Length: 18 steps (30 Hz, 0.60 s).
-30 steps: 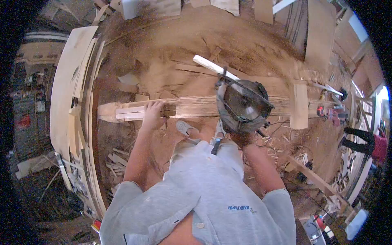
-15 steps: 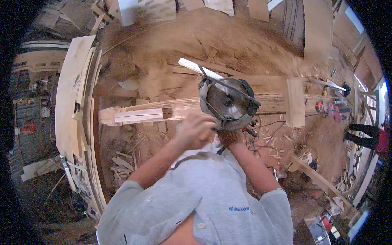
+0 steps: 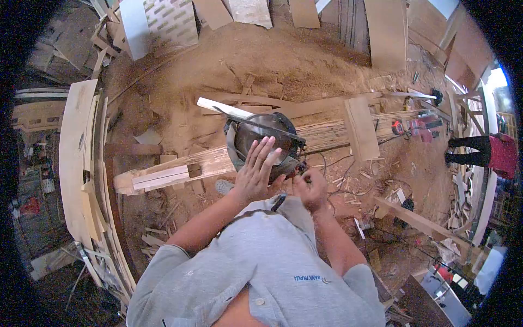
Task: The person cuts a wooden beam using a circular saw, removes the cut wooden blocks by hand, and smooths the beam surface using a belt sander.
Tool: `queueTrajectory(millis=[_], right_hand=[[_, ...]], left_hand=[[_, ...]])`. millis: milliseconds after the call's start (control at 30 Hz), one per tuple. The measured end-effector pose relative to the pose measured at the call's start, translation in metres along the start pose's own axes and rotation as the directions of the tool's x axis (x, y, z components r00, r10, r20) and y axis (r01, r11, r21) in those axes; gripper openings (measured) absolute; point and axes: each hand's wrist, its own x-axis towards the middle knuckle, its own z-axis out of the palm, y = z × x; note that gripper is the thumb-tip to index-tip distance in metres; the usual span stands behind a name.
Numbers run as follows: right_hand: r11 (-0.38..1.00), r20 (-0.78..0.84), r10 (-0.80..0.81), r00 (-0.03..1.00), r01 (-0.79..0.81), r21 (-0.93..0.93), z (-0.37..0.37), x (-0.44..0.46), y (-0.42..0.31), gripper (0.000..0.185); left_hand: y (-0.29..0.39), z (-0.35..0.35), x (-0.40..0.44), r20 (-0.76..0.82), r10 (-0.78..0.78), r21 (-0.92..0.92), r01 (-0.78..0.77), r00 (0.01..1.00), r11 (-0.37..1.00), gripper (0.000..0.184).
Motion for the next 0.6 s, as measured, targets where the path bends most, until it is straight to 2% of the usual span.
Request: queueTrajectory(millis=[33, 133, 233, 333, 433, 533, 600], right_hand=[[0.983, -0.018, 0.174, 0.984, -0.173, 0.067, -0.011, 0.008, -0.006, 0.033], [0.97, 0.227, 0.129, 0.965, -0.17, 0.174, -0.029, 0.034, 0.01, 0.036], [0.975, 0.553, 0.169, 0.816, -0.221, 0.029, -0.046, 0.057, 0.003, 0.036], [0.979, 0.598, 0.115, 0.793, -0.192, 0.066, -0.044, 0.065, 0.013, 0.036], [0.972, 0.606, 0.156, 0.78, -0.232, 0.048, -0.045, 0.063, 0.014, 0.034], [0.998, 0.409, 0.058, 0.911, -0.065, 0.003, -0.038, 0.052, 0.003, 0.035], [0.98, 0.314, -0.029, 0.949, 0.089, -0.18, -0.035, 0.045, 0.004, 0.033]], left_hand=[[0.0, -0.001, 0.001, 0.008, 0.003, -0.006, -0.003, 1.0, 1.0, 0.076], [0.002, -0.004, 0.002, 0.016, 0.002, -0.011, -0.002, 1.0, 1.0, 0.077], [0.003, -0.002, 0.003, 0.011, 0.014, -0.006, -0.014, 1.0, 1.0, 0.076], [0.004, -0.002, 0.006, 0.019, 0.026, 0.006, -0.026, 0.999, 1.0, 0.076], [0.004, -0.004, 0.006, 0.029, 0.031, 0.018, -0.031, 0.999, 0.999, 0.076], [0.004, -0.002, 0.006, 0.039, 0.035, 0.005, -0.036, 0.999, 0.999, 0.075], [0.003, -0.001, 0.006, 0.05, 0.031, -0.001, -0.031, 0.998, 1.0, 0.075]])
